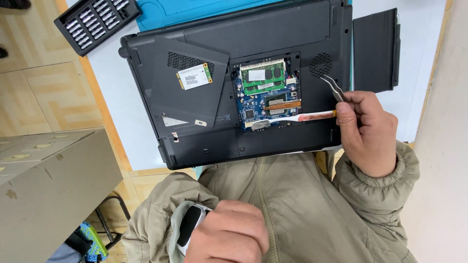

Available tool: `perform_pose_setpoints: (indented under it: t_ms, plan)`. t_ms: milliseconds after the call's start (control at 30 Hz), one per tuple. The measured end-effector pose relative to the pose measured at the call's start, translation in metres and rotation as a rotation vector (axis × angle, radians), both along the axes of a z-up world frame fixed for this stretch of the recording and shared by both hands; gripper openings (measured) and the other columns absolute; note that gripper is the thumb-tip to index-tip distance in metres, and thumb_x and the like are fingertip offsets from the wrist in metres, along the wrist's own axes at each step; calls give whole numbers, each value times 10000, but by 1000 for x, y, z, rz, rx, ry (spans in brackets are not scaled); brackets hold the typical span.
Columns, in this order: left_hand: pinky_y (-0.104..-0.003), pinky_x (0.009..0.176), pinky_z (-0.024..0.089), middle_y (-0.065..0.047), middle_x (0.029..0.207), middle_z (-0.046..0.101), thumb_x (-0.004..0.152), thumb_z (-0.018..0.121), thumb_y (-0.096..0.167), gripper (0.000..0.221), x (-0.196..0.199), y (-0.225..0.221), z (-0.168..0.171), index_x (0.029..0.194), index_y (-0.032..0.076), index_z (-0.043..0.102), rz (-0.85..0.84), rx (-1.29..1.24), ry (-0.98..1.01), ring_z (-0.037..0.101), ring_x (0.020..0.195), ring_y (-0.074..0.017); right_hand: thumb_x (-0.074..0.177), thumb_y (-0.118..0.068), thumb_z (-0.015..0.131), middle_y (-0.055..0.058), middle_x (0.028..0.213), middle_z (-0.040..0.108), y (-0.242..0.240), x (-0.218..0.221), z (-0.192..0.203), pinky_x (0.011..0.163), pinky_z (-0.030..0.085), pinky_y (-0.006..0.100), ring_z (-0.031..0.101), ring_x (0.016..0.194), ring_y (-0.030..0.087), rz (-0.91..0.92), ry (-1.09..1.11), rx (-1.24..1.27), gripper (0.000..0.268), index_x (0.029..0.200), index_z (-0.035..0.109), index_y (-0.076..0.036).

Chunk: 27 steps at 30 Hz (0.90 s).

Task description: Cleaning internal laptop components with a brush and installing a Wi-Fi card using tweezers.

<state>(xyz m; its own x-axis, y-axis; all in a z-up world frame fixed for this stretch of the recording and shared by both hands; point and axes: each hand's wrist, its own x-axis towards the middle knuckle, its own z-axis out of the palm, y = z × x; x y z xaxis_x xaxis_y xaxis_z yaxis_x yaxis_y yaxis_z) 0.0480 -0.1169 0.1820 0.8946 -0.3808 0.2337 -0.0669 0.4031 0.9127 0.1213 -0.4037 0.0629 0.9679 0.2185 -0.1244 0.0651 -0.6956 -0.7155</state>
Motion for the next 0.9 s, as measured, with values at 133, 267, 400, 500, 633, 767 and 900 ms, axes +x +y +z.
perform_pose_setpoints:
  t_ms: [133,267,400,500,633,767,900]
  plan:
    - [-365,584,354,-142,716,421,1133,334,108,463,1,0,7,683,14,392,-23,31,17,368,547,-255,1167,-88,554,118,879,682,-3,0,-1,715,510,332,651,772,209,21,-5,-45,188,1262,618,60]
    - [-350,559,349,-133,685,450,1105,387,69,453,-1,-4,11,656,16,405,50,39,47,388,525,-234,1176,-81,653,85,982,713,-8,13,-2,657,443,355,614,753,248,234,-295,-324,128,1250,737,-20]
    - [-356,551,319,-120,676,412,1110,346,101,457,-4,-2,6,658,38,371,123,48,22,314,519,-227,1181,-236,704,-17,926,681,-14,35,-2,566,392,326,644,767,187,475,-513,-618,144,1264,794,-160]
    - [-358,542,339,-74,624,386,1052,423,-14,439,-3,-8,-2,644,66,281,292,0,-137,433,541,-250,1168,-293,713,-47,899,634,-10,44,-3,535,385,310,648,764,159,537,-560,-690,111,1219,776,-217]
    - [-347,544,313,-103,635,371,1037,418,15,417,2,-2,5,626,42,354,215,52,57,372,517,-220,1166,-301,723,-60,893,609,-7,51,-1,523,389,297,643,751,144,582,-568,-725,100,1218,771,-230]
    - [-351,554,336,-109,646,400,1072,395,50,436,6,0,4,636,35,384,134,64,43,396,534,-229,1172,-338,720,-65,872,583,-6,54,5,520,376,288,596,700,139,622,-586,-806,101,1210,760,-254]
    - [-361,566,333,-123,675,408,1081,393,55,431,12,3,2,652,27,395,105,47,50,372,538,-239,1175,-322,757,-40,854,560,-4,53,8,522,351,279,543,662,146,651,-647,-839,87,1202,779,-243]
